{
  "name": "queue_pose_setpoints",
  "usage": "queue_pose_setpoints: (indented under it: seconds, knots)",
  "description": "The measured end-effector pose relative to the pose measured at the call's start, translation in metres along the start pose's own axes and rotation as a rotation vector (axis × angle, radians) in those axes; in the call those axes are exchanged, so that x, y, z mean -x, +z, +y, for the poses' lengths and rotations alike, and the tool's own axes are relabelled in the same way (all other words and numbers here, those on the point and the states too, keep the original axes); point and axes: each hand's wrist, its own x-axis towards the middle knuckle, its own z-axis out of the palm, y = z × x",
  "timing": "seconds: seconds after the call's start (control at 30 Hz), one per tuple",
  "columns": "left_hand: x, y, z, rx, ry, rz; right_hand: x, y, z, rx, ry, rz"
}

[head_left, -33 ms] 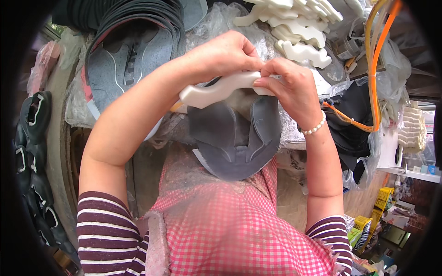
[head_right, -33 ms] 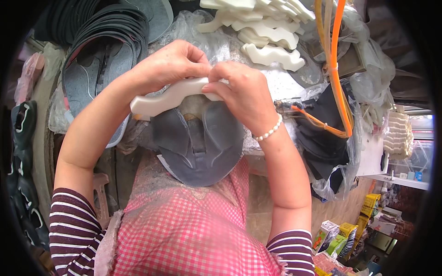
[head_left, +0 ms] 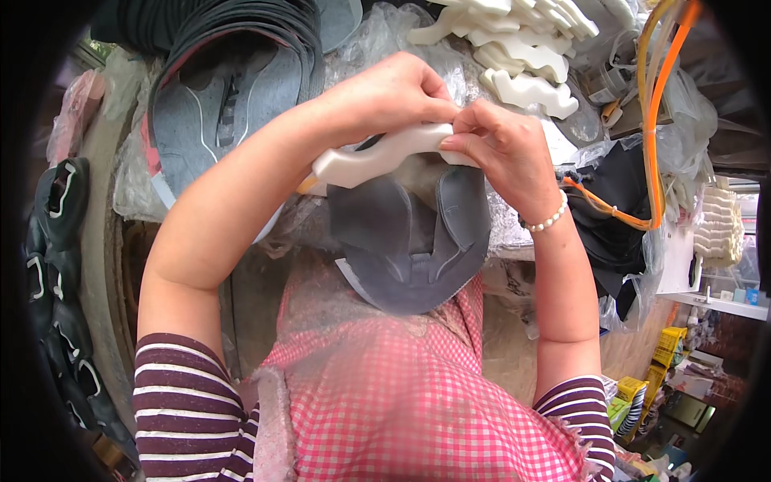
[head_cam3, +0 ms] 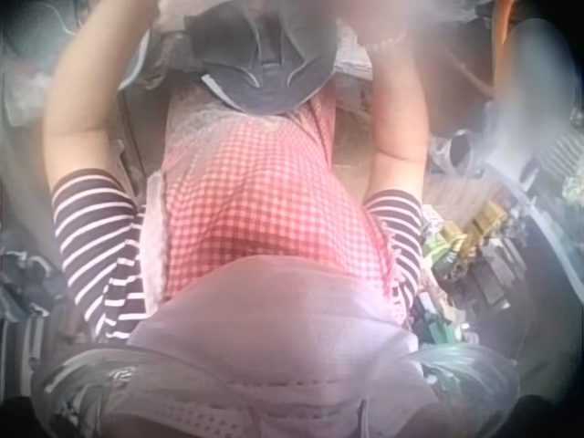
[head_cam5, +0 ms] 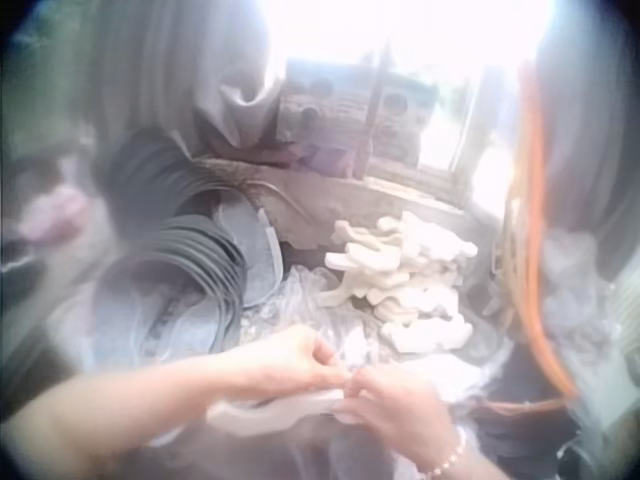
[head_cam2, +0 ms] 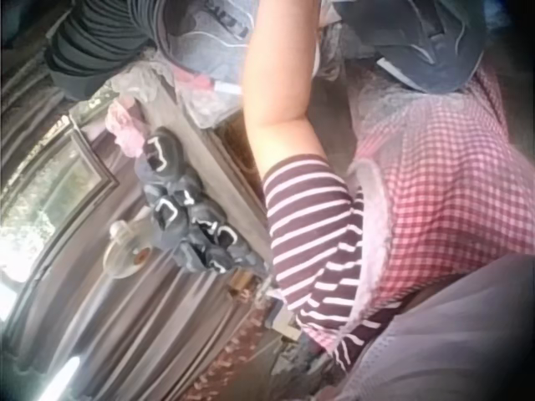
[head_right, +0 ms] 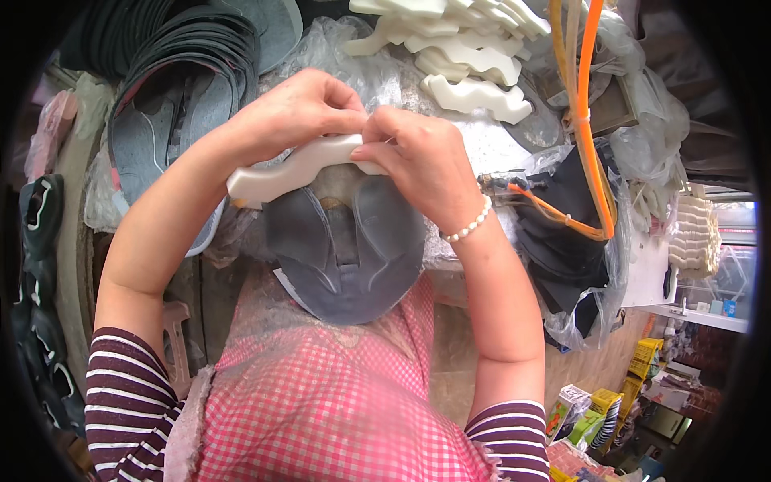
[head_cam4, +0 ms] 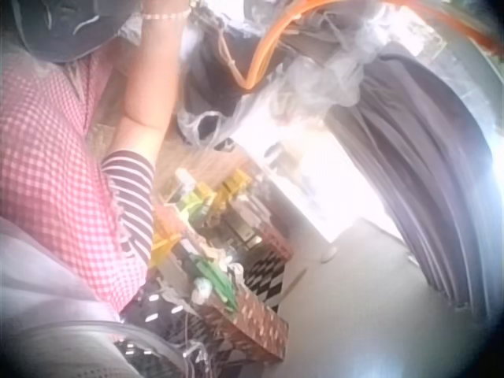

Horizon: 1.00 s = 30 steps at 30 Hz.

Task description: The person repeatedly assembles slipper components by hand. They place a black insole onto a grey slipper sole, press it into place, and then attach a white foam insert to the top. The completed slipper is set aside, and the process is repeated with new components.

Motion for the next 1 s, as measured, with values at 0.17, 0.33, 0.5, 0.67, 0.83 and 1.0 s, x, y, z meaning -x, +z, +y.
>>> queue_pose_setpoints:
  seconds: [0.17,0.33,0.5,0.67,0.83,1.0]
  knots:
    - [0.040,-0.019,-0.021,0.081,0.131,0.160,0.002,-0.001,0.005,-0.152,-0.122,-0.063]
    - [0.068,0.002,-0.041,-0.028,0.304,0.240,-0.001,-0.001,0.007,-0.017,-0.548,-0.092]
    - [0.067,0.006,-0.039,-0.352,0.617,0.293,0.005,-0.004,0.009,0.089,-0.607,-0.054]
    - [0.059,0.001,-0.046,-0.039,0.283,0.254,0.004,0.003,0.000,0.118,-0.590,0.029]
    - [0.056,0.006,-0.043,0.361,0.080,0.159,0.004,0.012,-0.012,0.035,-0.436,0.079]
    - [0.056,0.011,-0.044,0.382,0.112,0.156,0.006,0.016,-0.014,0.055,-0.422,0.111]
